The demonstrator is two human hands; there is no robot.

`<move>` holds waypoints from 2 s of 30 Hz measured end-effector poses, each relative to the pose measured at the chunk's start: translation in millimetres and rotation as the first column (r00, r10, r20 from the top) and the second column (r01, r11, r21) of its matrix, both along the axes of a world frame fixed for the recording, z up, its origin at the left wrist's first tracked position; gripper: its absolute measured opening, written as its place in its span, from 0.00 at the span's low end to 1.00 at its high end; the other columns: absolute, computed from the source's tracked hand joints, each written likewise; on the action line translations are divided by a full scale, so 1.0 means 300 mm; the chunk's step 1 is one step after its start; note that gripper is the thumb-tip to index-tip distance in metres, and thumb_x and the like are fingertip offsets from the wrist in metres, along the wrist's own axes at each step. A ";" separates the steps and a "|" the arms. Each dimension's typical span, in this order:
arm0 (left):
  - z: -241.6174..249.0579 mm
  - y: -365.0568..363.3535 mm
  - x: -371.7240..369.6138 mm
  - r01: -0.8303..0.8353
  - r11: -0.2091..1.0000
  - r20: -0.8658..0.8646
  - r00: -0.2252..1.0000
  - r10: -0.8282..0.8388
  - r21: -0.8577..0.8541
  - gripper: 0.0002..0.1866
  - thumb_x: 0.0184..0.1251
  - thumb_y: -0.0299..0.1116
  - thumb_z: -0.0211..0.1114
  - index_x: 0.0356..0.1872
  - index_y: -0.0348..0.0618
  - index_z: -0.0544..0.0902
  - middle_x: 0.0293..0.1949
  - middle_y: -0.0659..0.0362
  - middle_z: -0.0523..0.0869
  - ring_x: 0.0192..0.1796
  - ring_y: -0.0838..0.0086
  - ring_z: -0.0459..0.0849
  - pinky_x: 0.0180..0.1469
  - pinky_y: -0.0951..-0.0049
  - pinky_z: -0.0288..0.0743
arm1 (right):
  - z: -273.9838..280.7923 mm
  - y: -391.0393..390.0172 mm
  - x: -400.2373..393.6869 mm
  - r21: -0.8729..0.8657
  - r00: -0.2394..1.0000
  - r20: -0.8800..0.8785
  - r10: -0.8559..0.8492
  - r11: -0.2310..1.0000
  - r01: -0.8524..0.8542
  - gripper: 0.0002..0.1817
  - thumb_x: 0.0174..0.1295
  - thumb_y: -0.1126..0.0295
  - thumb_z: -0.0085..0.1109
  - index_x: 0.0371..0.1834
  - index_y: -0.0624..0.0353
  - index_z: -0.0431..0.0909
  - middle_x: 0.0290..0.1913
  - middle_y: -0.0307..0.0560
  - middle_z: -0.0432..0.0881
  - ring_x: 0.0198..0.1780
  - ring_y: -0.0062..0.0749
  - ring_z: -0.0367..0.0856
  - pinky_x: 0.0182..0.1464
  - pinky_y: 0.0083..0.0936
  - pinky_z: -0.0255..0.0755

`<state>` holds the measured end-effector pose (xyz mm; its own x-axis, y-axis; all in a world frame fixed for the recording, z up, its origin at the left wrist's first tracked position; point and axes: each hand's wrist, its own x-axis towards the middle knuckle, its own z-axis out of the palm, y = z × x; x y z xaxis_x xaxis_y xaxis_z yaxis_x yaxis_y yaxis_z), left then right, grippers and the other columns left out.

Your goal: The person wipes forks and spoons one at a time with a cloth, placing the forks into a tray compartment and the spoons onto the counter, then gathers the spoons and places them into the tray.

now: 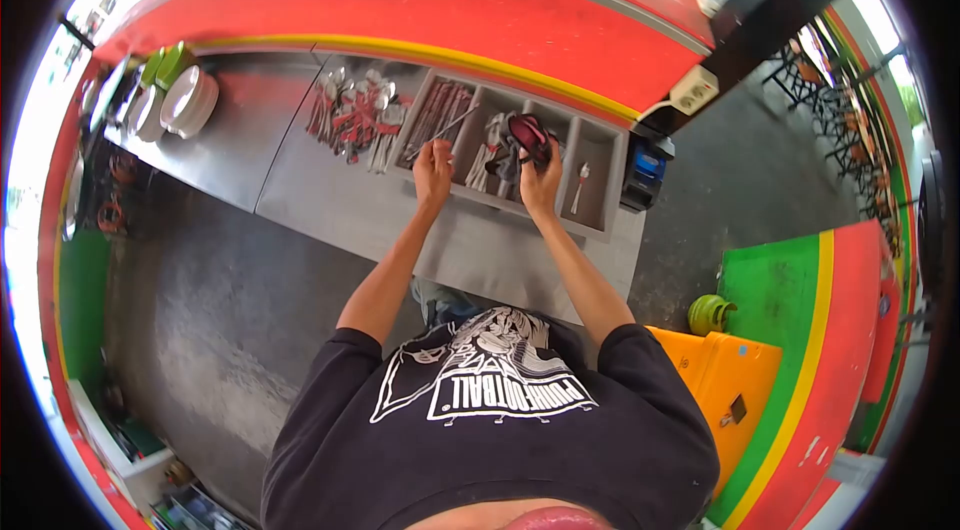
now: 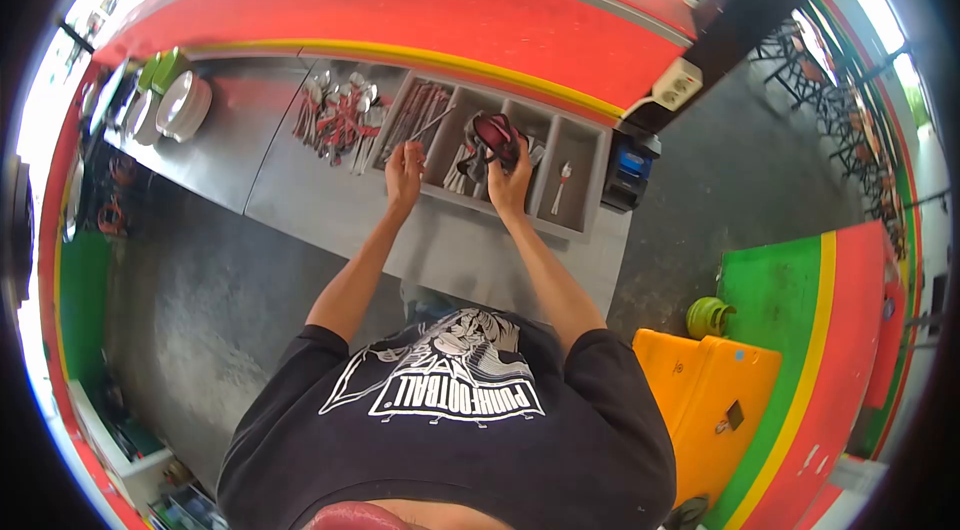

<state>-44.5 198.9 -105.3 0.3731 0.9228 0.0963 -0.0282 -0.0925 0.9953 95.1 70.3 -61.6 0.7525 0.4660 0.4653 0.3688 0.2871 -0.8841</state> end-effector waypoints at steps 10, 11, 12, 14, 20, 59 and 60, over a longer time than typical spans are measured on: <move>-0.117 0.402 -0.242 -0.153 0.983 -0.387 0.904 0.180 0.100 0.16 0.72 0.44 0.57 0.40 0.38 0.78 0.32 0.47 0.85 0.34 0.55 0.84 0.40 0.59 0.75 | -0.024 0.419 -0.302 -0.067 0.992 -0.038 0.119 0.990 -0.121 0.20 0.63 0.64 0.63 0.54 0.64 0.73 0.43 0.43 0.80 0.45 0.25 0.77 0.51 0.23 0.70; -0.129 0.430 -0.257 -0.147 0.981 -0.416 0.890 0.186 0.126 0.16 0.71 0.43 0.57 0.40 0.38 0.78 0.33 0.47 0.85 0.36 0.54 0.84 0.41 0.58 0.75 | -0.032 0.453 -0.345 -0.091 0.990 -0.060 0.130 0.987 -0.135 0.19 0.63 0.65 0.63 0.53 0.64 0.73 0.42 0.43 0.80 0.45 0.26 0.77 0.51 0.23 0.70; -0.145 0.461 -0.273 -0.126 0.990 -0.450 0.882 0.140 0.060 0.14 0.68 0.42 0.60 0.41 0.40 0.79 0.37 0.47 0.86 0.43 0.52 0.84 0.45 0.56 0.75 | -0.038 0.494 -0.379 -0.111 0.987 -0.076 0.140 0.983 -0.148 0.18 0.63 0.66 0.63 0.52 0.64 0.74 0.42 0.44 0.81 0.45 0.26 0.77 0.50 0.24 0.70; -0.177 0.501 -0.312 -0.056 0.995 -0.522 0.848 0.091 0.082 0.14 0.66 0.41 0.62 0.42 0.41 0.79 0.39 0.47 0.85 0.46 0.53 0.83 0.46 0.57 0.75 | -0.083 0.572 -0.437 -0.074 0.986 -0.077 0.149 0.985 -0.155 0.18 0.62 0.66 0.63 0.51 0.64 0.74 0.43 0.44 0.81 0.45 0.27 0.78 0.50 0.25 0.71; -0.263 0.562 -0.335 0.129 0.988 -0.766 0.643 -0.017 0.087 0.23 0.59 0.43 0.67 0.50 0.43 0.74 0.54 0.49 0.78 0.55 0.53 0.80 0.53 0.54 0.74 | -0.207 0.602 -0.553 -0.257 0.998 0.029 0.059 0.965 -0.050 0.21 0.56 0.71 0.62 0.54 0.63 0.75 0.43 0.51 0.83 0.46 0.33 0.82 0.51 0.28 0.73; 0.150 0.658 -0.375 0.387 0.886 -0.188 0.879 -0.438 -0.255 0.15 0.78 0.38 0.46 0.36 0.34 0.68 0.17 0.57 0.78 0.14 0.74 0.76 0.18 0.71 0.70 | -0.063 0.616 -0.454 0.038 0.878 -0.413 -0.243 0.958 0.283 0.17 0.65 0.65 0.59 0.54 0.61 0.76 0.47 0.39 0.80 0.47 0.23 0.76 0.52 0.21 0.69; 0.166 0.656 -0.354 0.392 0.891 -0.142 0.892 -0.429 -0.230 0.15 0.77 0.39 0.46 0.38 0.34 0.68 0.17 0.57 0.78 0.14 0.74 0.76 0.18 0.70 0.69 | -0.046 0.606 -0.441 0.054 0.872 -0.437 -0.222 0.961 0.271 0.17 0.66 0.65 0.59 0.55 0.61 0.76 0.48 0.39 0.79 0.48 0.23 0.76 0.53 0.22 0.69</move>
